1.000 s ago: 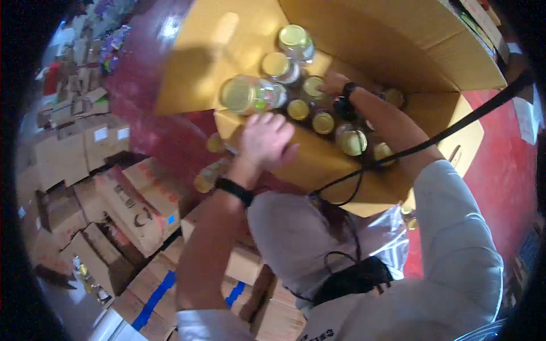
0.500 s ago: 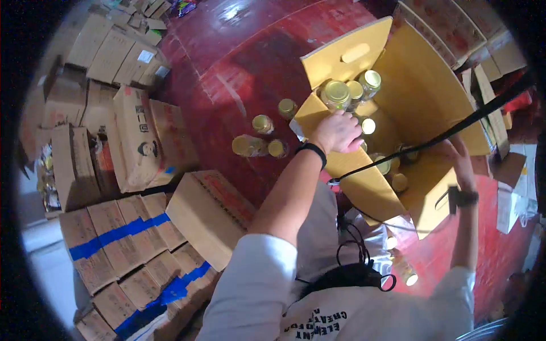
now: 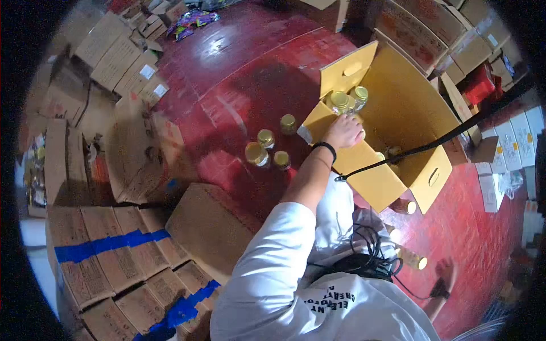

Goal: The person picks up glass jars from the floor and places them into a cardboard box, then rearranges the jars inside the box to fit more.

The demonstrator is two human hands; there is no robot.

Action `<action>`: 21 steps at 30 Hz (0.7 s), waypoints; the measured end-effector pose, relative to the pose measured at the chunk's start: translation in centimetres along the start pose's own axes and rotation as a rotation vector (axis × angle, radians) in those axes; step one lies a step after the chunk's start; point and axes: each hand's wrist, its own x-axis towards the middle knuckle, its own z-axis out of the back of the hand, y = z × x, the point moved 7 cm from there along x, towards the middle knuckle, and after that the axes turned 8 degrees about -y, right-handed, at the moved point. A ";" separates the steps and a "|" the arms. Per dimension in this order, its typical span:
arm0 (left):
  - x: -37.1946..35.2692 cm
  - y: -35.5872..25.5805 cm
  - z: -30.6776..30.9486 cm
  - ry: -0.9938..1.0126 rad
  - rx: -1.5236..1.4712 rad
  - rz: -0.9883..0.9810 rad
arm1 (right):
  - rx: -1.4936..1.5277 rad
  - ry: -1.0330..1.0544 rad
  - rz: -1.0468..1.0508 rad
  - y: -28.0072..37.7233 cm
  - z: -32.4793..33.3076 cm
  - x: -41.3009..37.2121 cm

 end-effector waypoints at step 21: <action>-29.0 16.3 12.5 0.229 0.161 1.079 | -0.469 -0.062 -0.165 -23.6 0.5 5.6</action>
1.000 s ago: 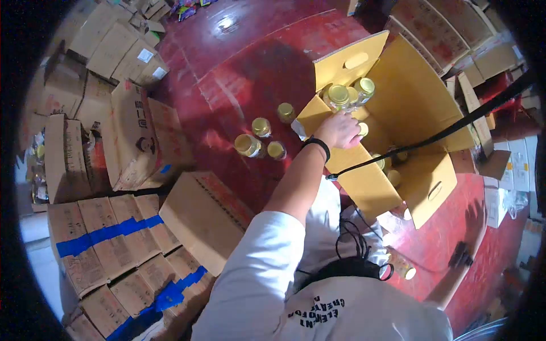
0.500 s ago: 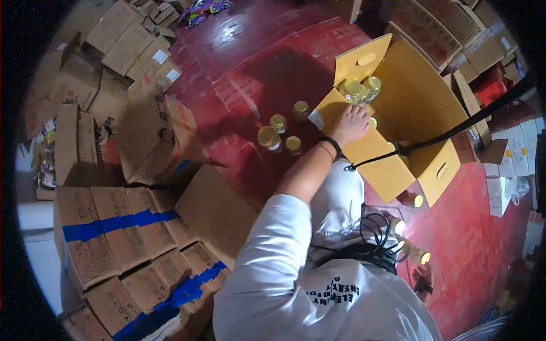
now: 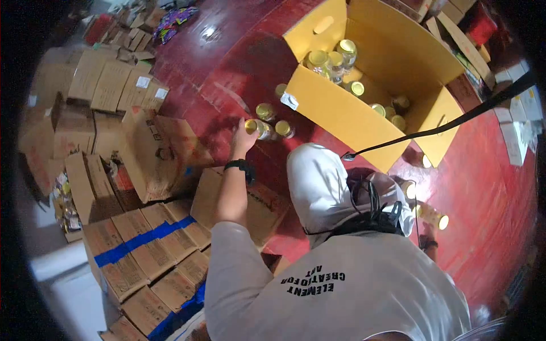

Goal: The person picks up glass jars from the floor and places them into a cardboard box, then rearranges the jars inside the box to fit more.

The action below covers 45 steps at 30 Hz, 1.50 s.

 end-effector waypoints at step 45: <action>-4.9 -18.8 4.5 -0.125 -0.052 -0.703 | -0.423 -0.470 0.359 5.7 4.5 3.3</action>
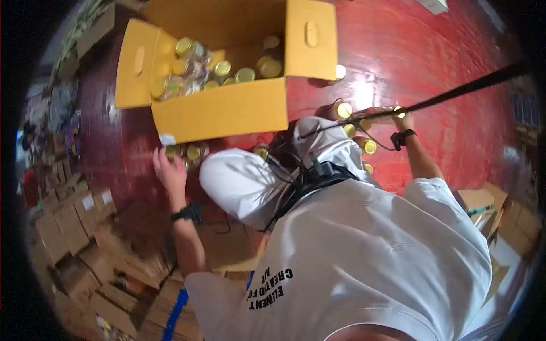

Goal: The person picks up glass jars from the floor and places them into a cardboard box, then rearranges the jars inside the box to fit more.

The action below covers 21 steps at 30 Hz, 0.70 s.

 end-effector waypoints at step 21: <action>10.9 -13.3 -7.3 -0.010 -0.074 -0.225 | 0.681 0.062 0.402 35.6 19.4 -4.6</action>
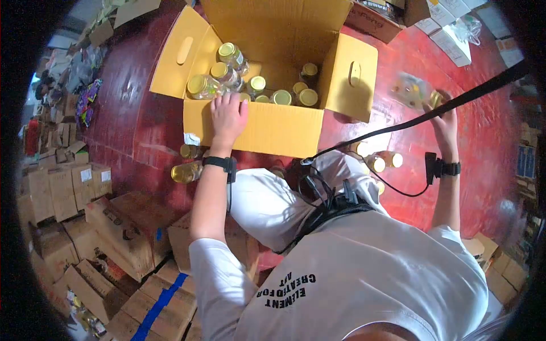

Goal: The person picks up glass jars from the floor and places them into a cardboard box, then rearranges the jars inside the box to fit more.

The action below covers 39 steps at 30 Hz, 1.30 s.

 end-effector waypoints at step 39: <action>3.4 0.3 -4.2 0.191 -0.113 0.008 | -0.308 0.696 -0.017 -14.1 -58.5 6.4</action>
